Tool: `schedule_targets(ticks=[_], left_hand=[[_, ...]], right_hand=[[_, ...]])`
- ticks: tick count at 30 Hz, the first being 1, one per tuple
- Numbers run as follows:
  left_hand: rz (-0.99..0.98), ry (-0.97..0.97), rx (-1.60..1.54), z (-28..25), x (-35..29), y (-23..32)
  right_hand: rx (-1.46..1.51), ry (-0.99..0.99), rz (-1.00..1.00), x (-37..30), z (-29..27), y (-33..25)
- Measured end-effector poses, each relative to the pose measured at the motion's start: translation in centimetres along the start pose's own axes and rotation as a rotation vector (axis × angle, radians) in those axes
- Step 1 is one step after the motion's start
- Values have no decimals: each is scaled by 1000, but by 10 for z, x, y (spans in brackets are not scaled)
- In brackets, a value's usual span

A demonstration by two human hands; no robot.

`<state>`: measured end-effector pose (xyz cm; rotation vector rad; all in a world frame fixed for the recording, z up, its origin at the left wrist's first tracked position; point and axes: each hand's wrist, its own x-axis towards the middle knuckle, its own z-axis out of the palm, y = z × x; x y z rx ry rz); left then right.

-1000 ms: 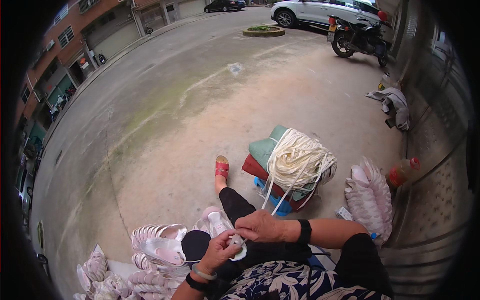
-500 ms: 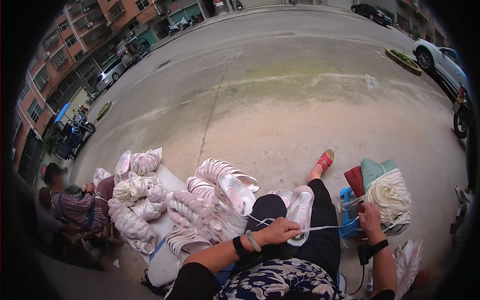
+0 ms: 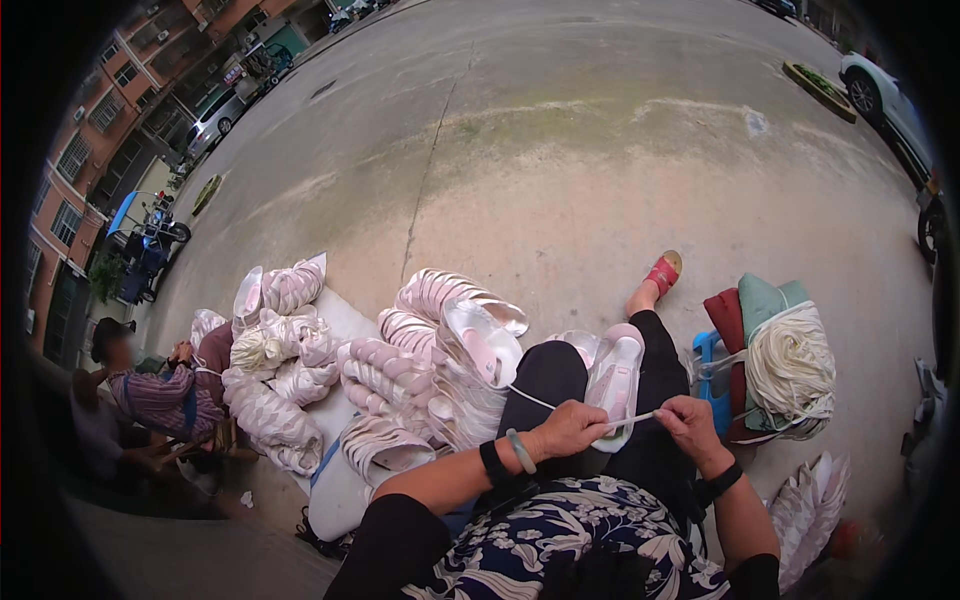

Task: The recorder is lacing pink and white sneakers and organizing them into stacks.

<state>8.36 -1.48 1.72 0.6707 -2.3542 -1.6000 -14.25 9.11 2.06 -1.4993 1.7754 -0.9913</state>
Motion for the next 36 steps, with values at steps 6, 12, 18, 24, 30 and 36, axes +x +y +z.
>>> schedule_targets(ticks=[6,12,18,24,30,36], left_hand=[[11,6,80,-3,12,-5],[-3,-11,151,4,17,-12],[124,-4,352,13,34,-10],[272,66,519,10,44,-14],[307,31,644,-10,54,13],[763,-87,-314,-107,-10,174]], right_hand=[[-362,193,9,14,-8,44],[-777,100,109,21,-11,49],[-101,145,-346,20,28,-5],[156,-97,-103,19,38,-4],[464,-154,99,24,40,25],[567,-61,305,27,30,32]])
